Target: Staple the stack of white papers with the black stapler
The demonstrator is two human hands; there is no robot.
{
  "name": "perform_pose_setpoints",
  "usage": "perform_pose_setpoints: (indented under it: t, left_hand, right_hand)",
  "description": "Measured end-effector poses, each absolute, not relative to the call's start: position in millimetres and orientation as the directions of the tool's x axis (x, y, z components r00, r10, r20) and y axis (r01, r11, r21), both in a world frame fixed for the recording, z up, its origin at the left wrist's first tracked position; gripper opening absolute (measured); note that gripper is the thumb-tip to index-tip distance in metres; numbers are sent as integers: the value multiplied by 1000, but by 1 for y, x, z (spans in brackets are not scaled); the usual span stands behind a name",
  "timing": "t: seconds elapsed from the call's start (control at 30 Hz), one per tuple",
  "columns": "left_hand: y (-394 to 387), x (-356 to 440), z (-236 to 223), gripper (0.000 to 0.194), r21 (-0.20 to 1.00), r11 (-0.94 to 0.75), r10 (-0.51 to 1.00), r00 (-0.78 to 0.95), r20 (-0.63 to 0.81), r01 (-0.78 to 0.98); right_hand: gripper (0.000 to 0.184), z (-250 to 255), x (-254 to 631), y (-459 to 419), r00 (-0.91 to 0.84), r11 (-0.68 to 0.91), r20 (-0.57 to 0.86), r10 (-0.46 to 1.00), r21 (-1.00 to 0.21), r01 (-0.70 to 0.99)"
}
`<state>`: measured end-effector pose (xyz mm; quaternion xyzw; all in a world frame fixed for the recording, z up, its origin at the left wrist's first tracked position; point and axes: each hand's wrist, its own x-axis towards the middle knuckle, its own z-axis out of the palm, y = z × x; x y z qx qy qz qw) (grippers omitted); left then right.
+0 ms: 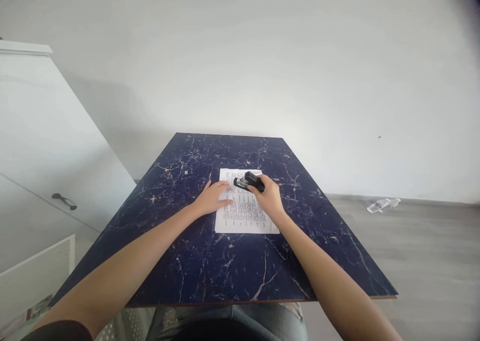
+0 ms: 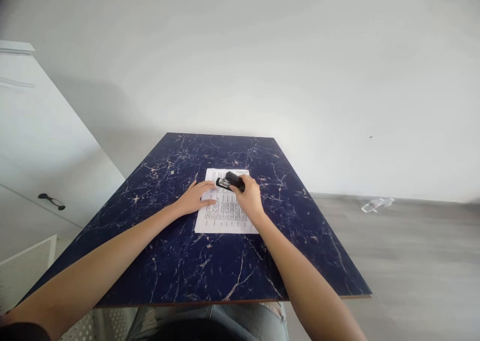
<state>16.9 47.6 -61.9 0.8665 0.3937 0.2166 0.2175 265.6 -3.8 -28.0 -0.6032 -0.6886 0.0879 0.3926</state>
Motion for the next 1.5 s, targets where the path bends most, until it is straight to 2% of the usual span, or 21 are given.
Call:
perform_pose_setpoints:
  t: [0.17, 0.33, 0.53, 0.6, 0.73, 0.9, 1.03, 1.17, 1.33, 1.43, 1.5]
  left_hand:
    - [49, 18, -63, 62, 576, -557, 807, 553, 206, 598]
    - [49, 18, -64, 62, 572, -566, 804, 549, 227, 593]
    - [50, 17, -64, 62, 561, -577, 796, 561, 226, 593]
    - [49, 17, -63, 63, 559, -580, 794, 563, 228, 592]
    - [47, 18, -61, 63, 563, -572, 800, 558, 222, 597]
    - [46, 18, -58, 58, 612, -548, 814, 531, 234, 570]
    - [47, 16, -53, 41, 770, -519, 835, 414, 363, 372]
    - [49, 16, -53, 37, 912, -393, 866, 382, 323, 119]
    - [54, 18, -61, 32, 956, -289, 886, 365, 285, -44]
    - [60, 19, -67, 34, 959, -170, 936, 266, 229, -229]
    - [64, 19, -71, 34, 937, -148, 967, 153, 204, -316]
  right_hand:
    - [19, -38, 253, -2, -141, 348, 421, 896, -467, 813]
    - [22, -40, 247, 0, -235, 390, 368, 900, -437, 810]
    - [22, -41, 244, 1, -258, 375, 310, 915, -417, 828]
    - [25, -40, 245, 1, -269, 375, 290, 919, -426, 823]
    - [43, -36, 248, -3, -243, 373, 313, 918, -472, 799]
    - [42, -32, 253, -8, -67, 289, 333, 940, -681, 673]
    - [39, -39, 258, -4, 26, 267, 334, 942, -795, 545]
    - [42, -45, 257, -2, -21, 266, 301, 953, -806, 529]
    - [48, -48, 251, -2, -91, 250, 255, 963, -708, 660]
    - [50, -52, 253, -1, -117, 264, 255, 960, -681, 683]
    - [50, -55, 257, 1, -138, 290, 273, 952, -663, 690]
